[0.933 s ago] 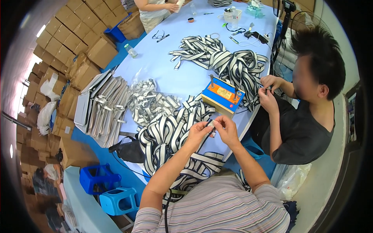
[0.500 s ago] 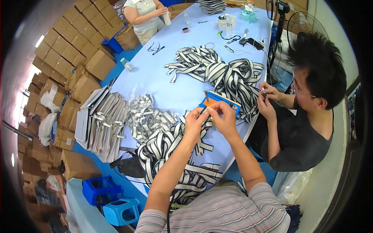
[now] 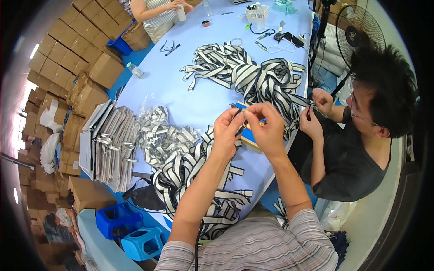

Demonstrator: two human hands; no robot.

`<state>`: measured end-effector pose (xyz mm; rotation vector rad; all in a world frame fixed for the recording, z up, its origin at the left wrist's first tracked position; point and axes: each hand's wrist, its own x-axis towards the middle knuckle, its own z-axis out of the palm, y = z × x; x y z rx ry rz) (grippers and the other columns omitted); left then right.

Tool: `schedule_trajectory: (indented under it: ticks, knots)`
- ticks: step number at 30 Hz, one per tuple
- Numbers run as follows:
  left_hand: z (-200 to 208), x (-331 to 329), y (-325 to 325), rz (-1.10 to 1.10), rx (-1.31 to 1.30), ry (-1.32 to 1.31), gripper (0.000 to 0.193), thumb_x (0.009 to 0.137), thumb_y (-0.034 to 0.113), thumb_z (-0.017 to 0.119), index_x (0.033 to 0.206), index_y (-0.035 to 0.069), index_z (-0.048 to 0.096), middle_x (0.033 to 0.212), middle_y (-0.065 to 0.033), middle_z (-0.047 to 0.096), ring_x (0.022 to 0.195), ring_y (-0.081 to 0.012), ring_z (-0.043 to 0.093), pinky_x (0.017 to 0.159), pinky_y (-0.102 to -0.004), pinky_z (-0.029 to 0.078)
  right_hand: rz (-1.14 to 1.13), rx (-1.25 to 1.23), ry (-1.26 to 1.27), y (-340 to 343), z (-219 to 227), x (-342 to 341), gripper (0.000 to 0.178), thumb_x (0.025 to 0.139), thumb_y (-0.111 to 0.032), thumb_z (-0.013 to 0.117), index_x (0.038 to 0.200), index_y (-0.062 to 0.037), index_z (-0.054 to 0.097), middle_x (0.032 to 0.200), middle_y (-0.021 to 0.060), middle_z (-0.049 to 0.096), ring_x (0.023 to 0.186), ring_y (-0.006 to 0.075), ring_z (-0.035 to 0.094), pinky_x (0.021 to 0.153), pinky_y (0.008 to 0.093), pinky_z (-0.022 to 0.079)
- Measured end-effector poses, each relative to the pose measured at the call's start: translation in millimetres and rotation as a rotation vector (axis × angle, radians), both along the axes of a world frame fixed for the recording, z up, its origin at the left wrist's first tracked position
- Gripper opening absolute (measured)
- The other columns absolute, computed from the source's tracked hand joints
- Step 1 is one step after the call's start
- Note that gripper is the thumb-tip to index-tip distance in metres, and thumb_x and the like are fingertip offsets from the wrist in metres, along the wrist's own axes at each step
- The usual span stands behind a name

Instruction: Processing and inspecting fabric or leather straps for product assembly in a workshop environment.

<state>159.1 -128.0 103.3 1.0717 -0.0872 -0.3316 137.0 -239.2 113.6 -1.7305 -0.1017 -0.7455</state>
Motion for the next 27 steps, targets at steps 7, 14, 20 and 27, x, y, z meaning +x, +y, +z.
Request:
schedule_trajectory:
  ticks: [7,14,20,27]
  knots:
    - [-72,6,-3,0.057,0.001,0.171,0.006,0.080,0.014,0.058,0.082,0.008,0.057,0.073,0.0023,0.058,0.054,-0.0028,0.048,0.046,-0.0140,0.034,0.021,0.067,0.282,-12,-67,-31,0.026,0.074,-0.006,0.061,0.097,-0.0009,0.051,0.083,0.0093,0.059,0.067,0.0133,0.056,0.057,0.0228,0.044]
    - [-91,10,-28,0.185,0.063,0.247,0.005,0.081,0.014,0.056,0.079,0.010,0.056,0.066,0.0047,0.056,0.043,0.0005,0.042,0.033,-0.0145,0.024,-0.008,0.199,0.309,-40,-70,-55,0.022,0.075,-0.004,0.058,0.096,-0.0007,0.052,0.080,0.0071,0.060,0.067,0.0100,0.056,0.059,0.0212,0.044]
    - [-99,10,-34,0.199,0.073,0.255,0.005,0.080,0.013,0.057,0.079,0.008,0.056,0.065,0.0045,0.056,0.044,0.0003,0.041,0.034,-0.0150,0.024,0.011,0.236,0.319,-52,-69,-64,0.018,0.078,-0.002,0.054,0.095,0.0026,0.051,0.082,0.0078,0.059,0.072,0.0091,0.055,0.066,0.0213,0.045]
    - [-88,8,-39,0.230,0.108,0.242,0.005,0.081,0.014,0.055,0.081,0.009,0.055,0.066,0.0045,0.056,0.041,0.0002,0.040,0.032,-0.0144,0.022,0.020,0.226,0.314,-57,-63,-73,0.016,0.078,-0.002,0.054,0.093,0.0031,0.051,0.082,0.0080,0.059,0.070,0.0093,0.055,0.065,0.0208,0.044]
